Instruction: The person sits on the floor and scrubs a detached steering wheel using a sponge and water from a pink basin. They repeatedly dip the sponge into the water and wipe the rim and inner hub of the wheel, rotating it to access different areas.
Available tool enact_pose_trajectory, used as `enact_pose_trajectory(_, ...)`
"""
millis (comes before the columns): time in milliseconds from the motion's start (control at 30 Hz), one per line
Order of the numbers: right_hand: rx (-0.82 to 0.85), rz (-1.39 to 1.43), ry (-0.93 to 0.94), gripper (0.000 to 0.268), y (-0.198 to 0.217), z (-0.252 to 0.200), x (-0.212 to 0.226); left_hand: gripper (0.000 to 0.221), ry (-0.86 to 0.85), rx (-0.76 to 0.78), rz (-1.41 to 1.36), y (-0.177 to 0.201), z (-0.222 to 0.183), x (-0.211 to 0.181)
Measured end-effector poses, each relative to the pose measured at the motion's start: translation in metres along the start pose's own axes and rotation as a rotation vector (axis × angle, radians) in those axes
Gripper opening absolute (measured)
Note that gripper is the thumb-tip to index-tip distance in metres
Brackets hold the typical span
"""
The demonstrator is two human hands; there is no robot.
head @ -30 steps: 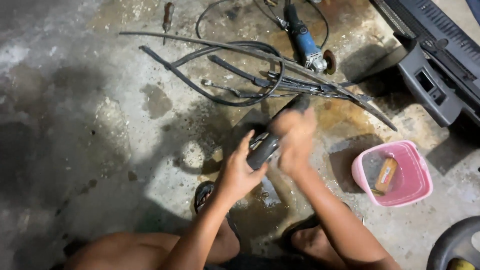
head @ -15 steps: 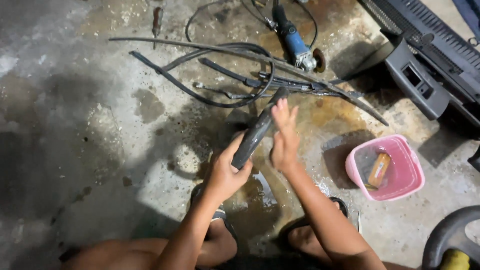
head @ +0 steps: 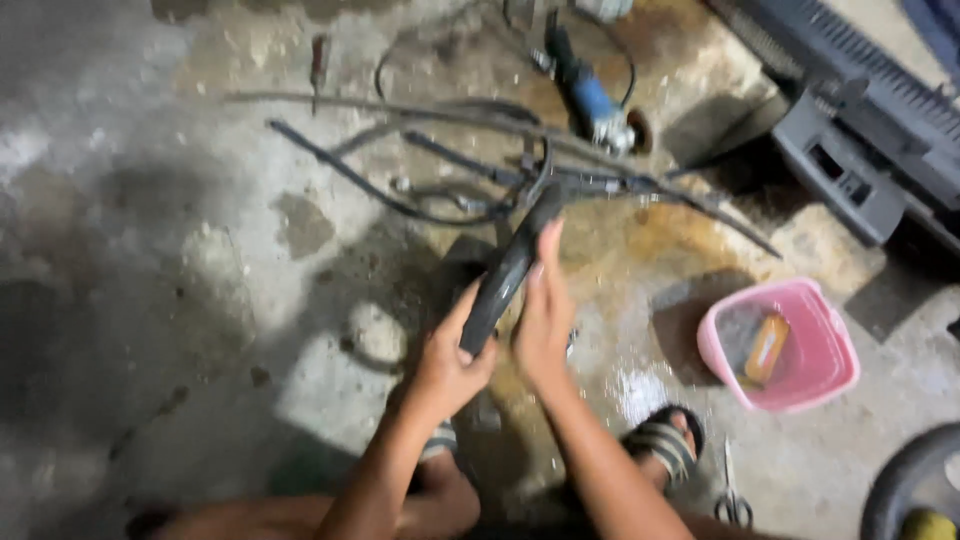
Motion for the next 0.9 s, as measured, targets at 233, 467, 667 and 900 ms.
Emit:
enact_pose_trajectory(233, -0.093, 0.033, -0.061, 0.044, 0.001, -0.001, 0.019, 0.078, -0.004, 0.119, -0.108, -0.017, 0.009, 0.008)
enact_pose_trajectory(467, -0.116, 0.02, -0.205, 0.044, -0.005, -0.037, 0.04, 0.074, 0.034, 0.101, 0.085, -0.012, 0.004, 0.02)
enact_pose_trajectory(667, -0.167, 0.102, -0.222, 0.049, 0.014, 0.012, 0.039, 0.079, 0.0, 0.057, 0.002, -0.013, 0.004, 0.003)
enact_pose_trajectory(900, -0.287, 0.008, -0.245, 0.04, 0.047, 0.029, -0.019, 0.076, -0.118, 0.044, -0.011, -0.021, -0.016, -0.014)
Point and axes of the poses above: each hand's wrist, its own z-axis towards the middle knuckle, its own y-axis out of the back of the hand, x = y × z, the point moved 9 cm from there along z, towards the middle knuckle, and after that the axes turned 1 degree about x, right-handed, at the moved point
